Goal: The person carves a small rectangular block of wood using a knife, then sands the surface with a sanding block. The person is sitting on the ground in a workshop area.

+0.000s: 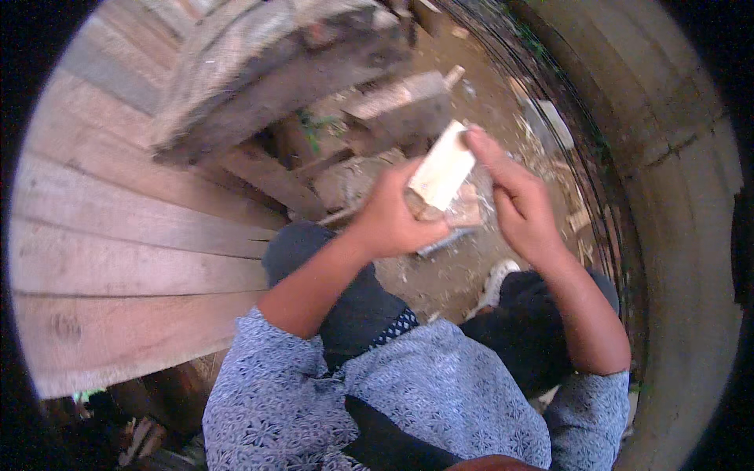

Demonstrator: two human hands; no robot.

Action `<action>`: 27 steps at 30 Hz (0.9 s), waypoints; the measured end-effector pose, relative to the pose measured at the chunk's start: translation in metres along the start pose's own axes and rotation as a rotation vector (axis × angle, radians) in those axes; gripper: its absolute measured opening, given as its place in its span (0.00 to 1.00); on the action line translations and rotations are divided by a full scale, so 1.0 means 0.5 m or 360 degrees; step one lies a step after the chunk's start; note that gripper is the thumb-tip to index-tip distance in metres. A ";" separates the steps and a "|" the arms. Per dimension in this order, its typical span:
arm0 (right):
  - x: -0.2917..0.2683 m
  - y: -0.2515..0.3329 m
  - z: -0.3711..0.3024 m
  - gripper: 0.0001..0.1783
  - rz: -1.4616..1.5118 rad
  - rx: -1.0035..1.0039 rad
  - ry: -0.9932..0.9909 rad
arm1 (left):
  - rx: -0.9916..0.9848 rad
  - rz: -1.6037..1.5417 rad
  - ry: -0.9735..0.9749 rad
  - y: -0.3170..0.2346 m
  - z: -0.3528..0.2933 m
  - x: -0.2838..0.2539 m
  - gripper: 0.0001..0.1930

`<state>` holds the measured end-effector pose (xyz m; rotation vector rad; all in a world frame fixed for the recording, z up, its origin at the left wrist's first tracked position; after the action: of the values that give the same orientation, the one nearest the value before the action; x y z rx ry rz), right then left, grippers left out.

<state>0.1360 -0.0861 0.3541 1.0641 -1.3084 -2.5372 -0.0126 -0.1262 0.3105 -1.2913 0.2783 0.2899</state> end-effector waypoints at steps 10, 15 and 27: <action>0.021 0.033 0.008 0.38 -0.0057 -0.0013 -0.0003 | 0.0110 -0.0126 0.0079 -0.015 0.012 0.002 0.25; 0.034 0.004 0.002 0.37 0.0010 -0.0053 0.0106 | -0.0100 -0.0152 0.0222 0.010 0.000 0.011 0.35; 0.053 0.072 -0.016 0.38 -0.0101 -0.0145 0.0263 | 0.0132 -0.0229 0.0148 0.005 -0.011 -0.007 0.30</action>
<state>0.1132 -0.1244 0.3637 1.2839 -1.1238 -2.4643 -0.0169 -0.1311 0.3083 -1.2376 0.2720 0.0951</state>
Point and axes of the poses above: each hand's wrist, its own z-axis towards the middle knuckle, its own x-axis out of the palm, y = z × x, the point moved 9 cm from there along z, towards the middle knuckle, and after that the axes turned 5 degrees about y, right-handed, at the moved point
